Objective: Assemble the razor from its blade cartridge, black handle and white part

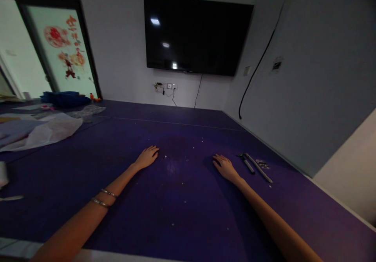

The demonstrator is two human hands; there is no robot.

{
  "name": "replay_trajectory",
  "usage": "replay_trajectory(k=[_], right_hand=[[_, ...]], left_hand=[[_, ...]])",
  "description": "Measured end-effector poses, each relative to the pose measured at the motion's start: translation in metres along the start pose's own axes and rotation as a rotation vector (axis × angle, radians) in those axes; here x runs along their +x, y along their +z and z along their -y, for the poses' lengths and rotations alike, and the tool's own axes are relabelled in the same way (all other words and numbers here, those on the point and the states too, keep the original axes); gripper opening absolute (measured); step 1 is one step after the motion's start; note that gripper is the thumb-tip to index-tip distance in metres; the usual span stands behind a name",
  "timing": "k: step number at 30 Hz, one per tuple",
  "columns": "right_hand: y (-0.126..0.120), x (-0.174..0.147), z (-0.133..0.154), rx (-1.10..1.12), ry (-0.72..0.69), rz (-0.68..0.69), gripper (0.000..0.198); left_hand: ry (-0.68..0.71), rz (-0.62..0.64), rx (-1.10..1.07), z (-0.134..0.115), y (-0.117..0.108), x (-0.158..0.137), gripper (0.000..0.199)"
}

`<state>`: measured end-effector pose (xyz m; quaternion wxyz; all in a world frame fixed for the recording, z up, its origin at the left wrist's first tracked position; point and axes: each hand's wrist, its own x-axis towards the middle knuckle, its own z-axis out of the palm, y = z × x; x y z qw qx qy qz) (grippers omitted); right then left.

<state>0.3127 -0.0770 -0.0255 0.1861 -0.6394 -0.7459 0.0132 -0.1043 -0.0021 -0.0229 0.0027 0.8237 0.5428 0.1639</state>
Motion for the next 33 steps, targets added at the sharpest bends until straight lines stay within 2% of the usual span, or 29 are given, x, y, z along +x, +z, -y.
replay_trajectory(k=[3, 7, 10, 13, 18, 26, 33], right_hand=[[-0.013, 0.004, -0.006, 0.066, -0.002, -0.075, 0.044], [-0.048, 0.004, -0.029, 0.030, 0.173, -0.177, 0.040], [-0.074, -0.004, -0.052, -0.066, 0.301, -0.132, 0.037], [-0.089, -0.018, -0.069, -0.148, 0.425, -0.086, 0.031], [-0.090, -0.035, -0.075, -0.222, 0.531, -0.038, 0.024], [-0.076, -0.039, -0.084, -0.239, 0.501, 0.065, 0.025], [-0.073, -0.039, -0.089, -0.176, 0.489, 0.068, 0.025]], left_hand=[[0.003, -0.003, 0.004, 0.002, 0.001, 0.001, 0.045], [0.017, -0.014, 0.027, 0.003, 0.001, 0.002, 0.045], [0.023, -0.008, 0.041, 0.003, 0.001, 0.003, 0.046], [0.022, -0.007, 0.048, 0.003, 0.001, 0.003, 0.048], [0.024, -0.030, 0.025, 0.006, 0.003, 0.004, 0.047], [0.038, -0.020, 0.045, 0.005, 0.002, 0.004, 0.049], [0.036, -0.022, 0.057, 0.004, 0.001, 0.004, 0.049]])
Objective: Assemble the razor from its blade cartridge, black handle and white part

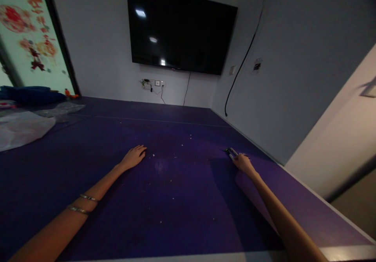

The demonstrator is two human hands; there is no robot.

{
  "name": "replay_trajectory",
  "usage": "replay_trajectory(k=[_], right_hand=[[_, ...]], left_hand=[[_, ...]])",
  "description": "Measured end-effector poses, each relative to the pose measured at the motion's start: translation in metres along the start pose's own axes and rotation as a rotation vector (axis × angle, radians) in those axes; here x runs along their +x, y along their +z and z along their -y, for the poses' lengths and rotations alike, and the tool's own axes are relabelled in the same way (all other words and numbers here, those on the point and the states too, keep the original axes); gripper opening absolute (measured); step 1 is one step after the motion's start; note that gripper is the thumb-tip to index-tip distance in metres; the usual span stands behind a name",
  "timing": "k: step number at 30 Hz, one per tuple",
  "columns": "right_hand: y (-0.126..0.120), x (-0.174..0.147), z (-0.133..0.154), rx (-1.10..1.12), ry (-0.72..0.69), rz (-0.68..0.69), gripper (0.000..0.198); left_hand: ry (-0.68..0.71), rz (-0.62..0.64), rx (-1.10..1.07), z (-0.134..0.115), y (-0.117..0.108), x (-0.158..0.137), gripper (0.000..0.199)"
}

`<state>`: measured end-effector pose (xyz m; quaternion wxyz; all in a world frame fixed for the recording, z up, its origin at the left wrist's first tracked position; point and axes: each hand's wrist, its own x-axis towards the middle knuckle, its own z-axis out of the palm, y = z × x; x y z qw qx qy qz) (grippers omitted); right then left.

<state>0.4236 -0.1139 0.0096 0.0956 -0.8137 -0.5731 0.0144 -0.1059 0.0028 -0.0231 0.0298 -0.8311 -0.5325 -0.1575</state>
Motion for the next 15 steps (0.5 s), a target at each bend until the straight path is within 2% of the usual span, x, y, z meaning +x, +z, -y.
replay_trajectory(k=[4, 8, 11, 15], right_hand=[[0.001, -0.001, -0.001, 0.028, 0.002, -0.025, 0.024], [-0.001, -0.004, 0.003, 0.048, -0.016, -0.084, 0.025], [-0.006, -0.005, 0.016, 0.093, -0.028, -0.125, 0.025], [-0.011, -0.005, 0.044, 0.157, -0.118, -0.199, 0.024]], left_hand=[[-0.019, -0.016, -0.064, 0.000, -0.004, 0.002, 0.046], [-0.119, -0.062, -0.189, -0.013, -0.020, 0.009, 0.046], [-0.111, -0.134, -0.272, -0.040, -0.036, 0.019, 0.042], [-0.022, -0.157, -0.427, -0.094, -0.054, 0.034, 0.034]])
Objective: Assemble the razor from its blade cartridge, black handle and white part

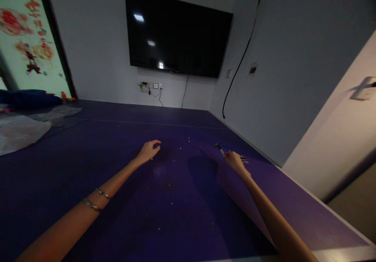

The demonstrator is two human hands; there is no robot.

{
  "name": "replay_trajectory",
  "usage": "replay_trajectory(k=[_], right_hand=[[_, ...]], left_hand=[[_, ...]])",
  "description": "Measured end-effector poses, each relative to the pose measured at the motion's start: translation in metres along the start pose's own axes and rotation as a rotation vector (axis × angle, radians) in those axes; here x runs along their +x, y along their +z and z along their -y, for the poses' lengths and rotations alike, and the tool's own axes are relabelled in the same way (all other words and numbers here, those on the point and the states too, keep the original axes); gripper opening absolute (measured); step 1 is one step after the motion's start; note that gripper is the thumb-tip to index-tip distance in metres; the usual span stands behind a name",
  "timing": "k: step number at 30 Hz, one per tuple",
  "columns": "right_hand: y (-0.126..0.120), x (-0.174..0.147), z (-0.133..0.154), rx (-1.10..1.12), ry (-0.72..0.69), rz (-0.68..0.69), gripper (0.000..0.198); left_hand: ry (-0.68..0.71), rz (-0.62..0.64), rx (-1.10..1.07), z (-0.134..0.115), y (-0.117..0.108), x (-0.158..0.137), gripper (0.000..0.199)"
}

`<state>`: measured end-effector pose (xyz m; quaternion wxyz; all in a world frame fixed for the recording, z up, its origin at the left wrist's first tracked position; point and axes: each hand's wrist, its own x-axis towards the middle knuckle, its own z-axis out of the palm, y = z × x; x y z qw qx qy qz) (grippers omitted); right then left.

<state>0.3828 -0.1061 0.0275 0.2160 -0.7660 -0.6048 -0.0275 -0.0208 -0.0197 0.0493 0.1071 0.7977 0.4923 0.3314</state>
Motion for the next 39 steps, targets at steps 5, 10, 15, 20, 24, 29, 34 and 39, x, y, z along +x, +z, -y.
replay_trajectory(k=[5, 10, 15, 20, 24, 29, 34, 39], right_hand=[[0.009, 0.001, 0.042, 0.070, -0.049, -0.060, 0.025], [0.016, -0.007, 0.086, 0.111, -0.142, -0.102, 0.024], [0.015, -0.023, 0.125, 0.099, -0.212, -0.042, 0.024], [0.014, -0.038, 0.147, 0.107, -0.258, 0.006, 0.023], [0.017, -0.043, 0.155, 0.132, -0.282, 0.021, 0.023], [0.021, -0.047, 0.163, 0.190, -0.308, 0.064, 0.025], [0.017, -0.053, 0.160, 0.280, -0.382, 0.021, 0.032], [0.008, -0.050, 0.128, 0.282, -0.352, -0.022, 0.036]], left_hand=[[0.113, 0.137, -0.171, -0.068, 0.031, 0.011, 0.026], [0.078, 0.194, -0.205, -0.106, 0.071, 0.013, 0.026], [-0.034, 0.164, -0.213, -0.113, 0.098, 0.018, 0.046], [-0.090, 0.144, -0.219, -0.107, 0.097, 0.020, 0.044], [-0.143, 0.181, -0.152, -0.100, 0.092, 0.021, 0.045], [-0.210, 0.225, -0.160, -0.090, 0.087, 0.024, 0.041], [-0.206, 0.263, -0.106, -0.071, 0.077, 0.028, 0.034], [-0.094, 0.263, 0.068, -0.040, 0.063, 0.031, 0.032]])
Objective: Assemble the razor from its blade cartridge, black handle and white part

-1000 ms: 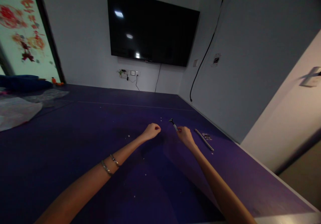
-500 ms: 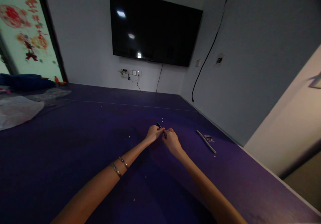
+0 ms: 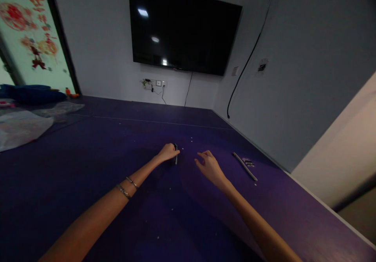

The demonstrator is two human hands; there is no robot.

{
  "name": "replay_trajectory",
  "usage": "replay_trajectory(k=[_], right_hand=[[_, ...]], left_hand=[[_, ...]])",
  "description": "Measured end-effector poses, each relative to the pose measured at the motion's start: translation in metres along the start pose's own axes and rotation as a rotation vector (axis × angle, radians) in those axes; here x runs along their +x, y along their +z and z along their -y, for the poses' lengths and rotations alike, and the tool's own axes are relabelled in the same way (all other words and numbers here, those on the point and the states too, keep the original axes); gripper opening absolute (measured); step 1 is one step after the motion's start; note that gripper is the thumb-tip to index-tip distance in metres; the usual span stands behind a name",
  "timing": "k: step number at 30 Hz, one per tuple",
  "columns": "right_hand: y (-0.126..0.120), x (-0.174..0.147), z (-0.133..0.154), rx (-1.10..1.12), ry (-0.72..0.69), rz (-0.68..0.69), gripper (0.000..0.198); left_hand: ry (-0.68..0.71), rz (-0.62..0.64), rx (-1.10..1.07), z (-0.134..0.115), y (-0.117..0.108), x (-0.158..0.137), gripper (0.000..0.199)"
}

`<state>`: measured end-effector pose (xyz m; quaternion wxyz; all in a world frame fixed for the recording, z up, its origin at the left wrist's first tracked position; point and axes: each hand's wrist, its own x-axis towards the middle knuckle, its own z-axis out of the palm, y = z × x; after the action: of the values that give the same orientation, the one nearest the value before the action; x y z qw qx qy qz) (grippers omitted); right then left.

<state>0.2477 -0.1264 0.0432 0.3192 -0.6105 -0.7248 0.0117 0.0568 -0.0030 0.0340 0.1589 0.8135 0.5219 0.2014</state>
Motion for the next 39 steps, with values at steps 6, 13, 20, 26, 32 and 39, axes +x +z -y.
replay_trajectory(k=[6, 13, 20, 26, 32, 39], right_hand=[[-0.026, -0.010, -0.055, -0.067, 0.134, -0.005, 0.031], [-0.049, -0.020, -0.105, -0.094, 0.263, 0.013, 0.027], [-0.073, -0.034, -0.143, -0.315, 0.373, 0.060, 0.022], [-0.090, -0.042, -0.176, -0.494, 0.467, 0.212, 0.034], [-0.089, -0.038, -0.197, -0.529, 0.497, 0.334, 0.038], [-0.089, -0.032, -0.200, -0.568, 0.581, 0.294, 0.042]], left_hand=[[-0.011, 0.057, 0.126, 0.021, -0.008, -0.002, 0.029], [-0.058, 0.115, 0.152, 0.022, -0.002, -0.002, 0.026], [-0.095, 0.106, 0.203, 0.022, -0.001, -0.007, 0.031], [-0.083, 0.137, 0.216, 0.019, -0.006, -0.017, 0.046], [-0.075, 0.140, 0.232, 0.019, 0.001, -0.020, 0.030], [-0.067, 0.119, 0.221, 0.022, 0.005, -0.018, 0.029]])
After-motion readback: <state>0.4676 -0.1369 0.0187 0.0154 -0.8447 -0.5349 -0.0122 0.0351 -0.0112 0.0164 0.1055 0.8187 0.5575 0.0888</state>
